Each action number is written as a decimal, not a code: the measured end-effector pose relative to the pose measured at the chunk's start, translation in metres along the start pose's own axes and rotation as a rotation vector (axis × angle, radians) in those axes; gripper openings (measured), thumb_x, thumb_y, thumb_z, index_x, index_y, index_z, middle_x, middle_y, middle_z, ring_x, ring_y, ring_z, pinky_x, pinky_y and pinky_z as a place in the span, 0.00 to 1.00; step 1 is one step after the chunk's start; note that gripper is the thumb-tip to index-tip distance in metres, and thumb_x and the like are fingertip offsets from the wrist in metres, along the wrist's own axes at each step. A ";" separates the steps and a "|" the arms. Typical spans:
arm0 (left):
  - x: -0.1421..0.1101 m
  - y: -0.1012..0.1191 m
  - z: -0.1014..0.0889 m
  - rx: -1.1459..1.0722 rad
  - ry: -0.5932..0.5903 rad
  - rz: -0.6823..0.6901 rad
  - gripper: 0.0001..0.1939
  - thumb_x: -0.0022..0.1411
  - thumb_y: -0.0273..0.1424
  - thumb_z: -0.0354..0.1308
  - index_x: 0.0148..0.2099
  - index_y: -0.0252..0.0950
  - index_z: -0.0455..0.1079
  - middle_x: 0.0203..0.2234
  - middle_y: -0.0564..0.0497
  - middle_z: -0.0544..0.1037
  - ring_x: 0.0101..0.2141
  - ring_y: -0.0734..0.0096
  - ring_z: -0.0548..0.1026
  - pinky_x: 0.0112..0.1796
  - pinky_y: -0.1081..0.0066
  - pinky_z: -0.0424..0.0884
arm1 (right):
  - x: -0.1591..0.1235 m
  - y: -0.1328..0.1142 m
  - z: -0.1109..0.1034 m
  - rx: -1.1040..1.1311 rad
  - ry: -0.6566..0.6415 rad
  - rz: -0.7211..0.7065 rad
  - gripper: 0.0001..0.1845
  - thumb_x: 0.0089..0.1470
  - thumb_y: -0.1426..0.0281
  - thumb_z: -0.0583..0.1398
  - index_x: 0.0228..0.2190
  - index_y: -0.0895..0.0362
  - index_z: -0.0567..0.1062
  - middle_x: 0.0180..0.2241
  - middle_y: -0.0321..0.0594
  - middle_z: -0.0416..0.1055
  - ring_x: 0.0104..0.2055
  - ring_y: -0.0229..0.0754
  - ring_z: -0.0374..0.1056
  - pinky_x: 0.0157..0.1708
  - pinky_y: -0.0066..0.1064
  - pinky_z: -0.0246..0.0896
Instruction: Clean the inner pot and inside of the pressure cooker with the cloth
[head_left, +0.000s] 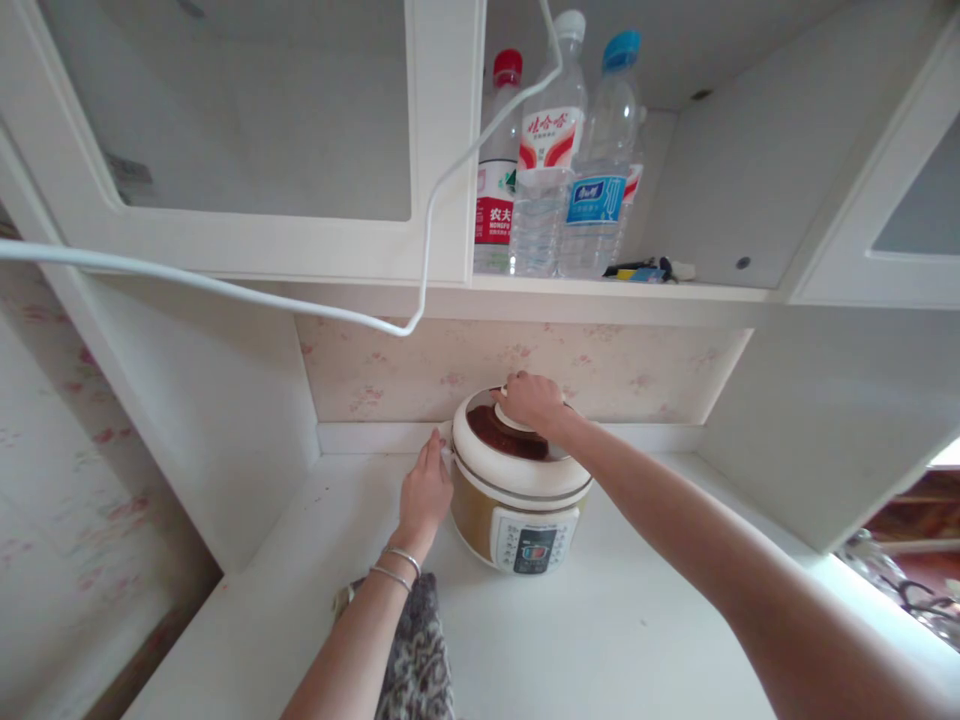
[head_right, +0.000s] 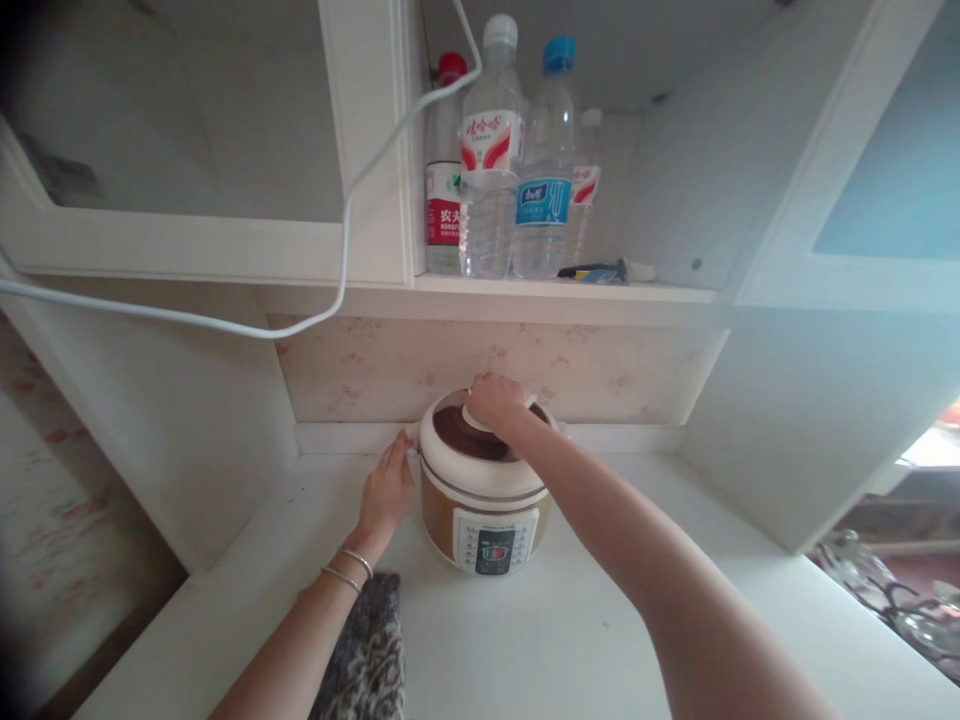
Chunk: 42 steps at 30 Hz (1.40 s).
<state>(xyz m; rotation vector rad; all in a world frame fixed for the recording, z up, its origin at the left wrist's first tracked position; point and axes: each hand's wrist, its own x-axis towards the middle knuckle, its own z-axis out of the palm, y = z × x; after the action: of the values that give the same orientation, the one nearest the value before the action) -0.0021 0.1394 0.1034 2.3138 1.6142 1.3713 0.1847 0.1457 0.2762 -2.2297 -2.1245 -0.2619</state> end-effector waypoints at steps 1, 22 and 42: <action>0.000 0.000 0.000 0.012 0.008 0.007 0.25 0.67 0.26 0.39 0.65 0.34 0.53 0.53 0.41 0.71 0.50 0.59 0.73 0.48 0.60 0.72 | 0.001 -0.001 0.000 -0.001 0.002 0.000 0.30 0.62 0.54 0.48 0.53 0.64 0.67 0.52 0.63 0.66 0.55 0.57 0.64 0.50 0.41 0.59; 0.001 0.005 -0.003 0.123 0.024 0.016 0.23 0.65 0.24 0.42 0.61 0.36 0.61 0.53 0.43 0.72 0.48 0.60 0.74 0.43 0.65 0.75 | 0.016 0.010 0.019 -0.003 0.032 -0.026 0.27 0.63 0.56 0.47 0.51 0.64 0.69 0.49 0.62 0.69 0.51 0.58 0.67 0.47 0.45 0.62; 0.005 0.009 -0.008 0.241 -0.044 -0.014 0.23 0.66 0.24 0.42 0.62 0.35 0.60 0.55 0.44 0.71 0.48 0.62 0.75 0.42 0.68 0.74 | 0.030 -0.001 0.017 0.001 0.048 -0.032 0.24 0.60 0.60 0.53 0.47 0.64 0.74 0.45 0.62 0.72 0.47 0.57 0.70 0.44 0.45 0.65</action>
<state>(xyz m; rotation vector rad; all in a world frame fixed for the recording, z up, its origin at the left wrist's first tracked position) -0.0005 0.1352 0.1154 2.4322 1.8718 1.1719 0.1867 0.1784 0.2645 -2.1677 -2.1372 -0.3123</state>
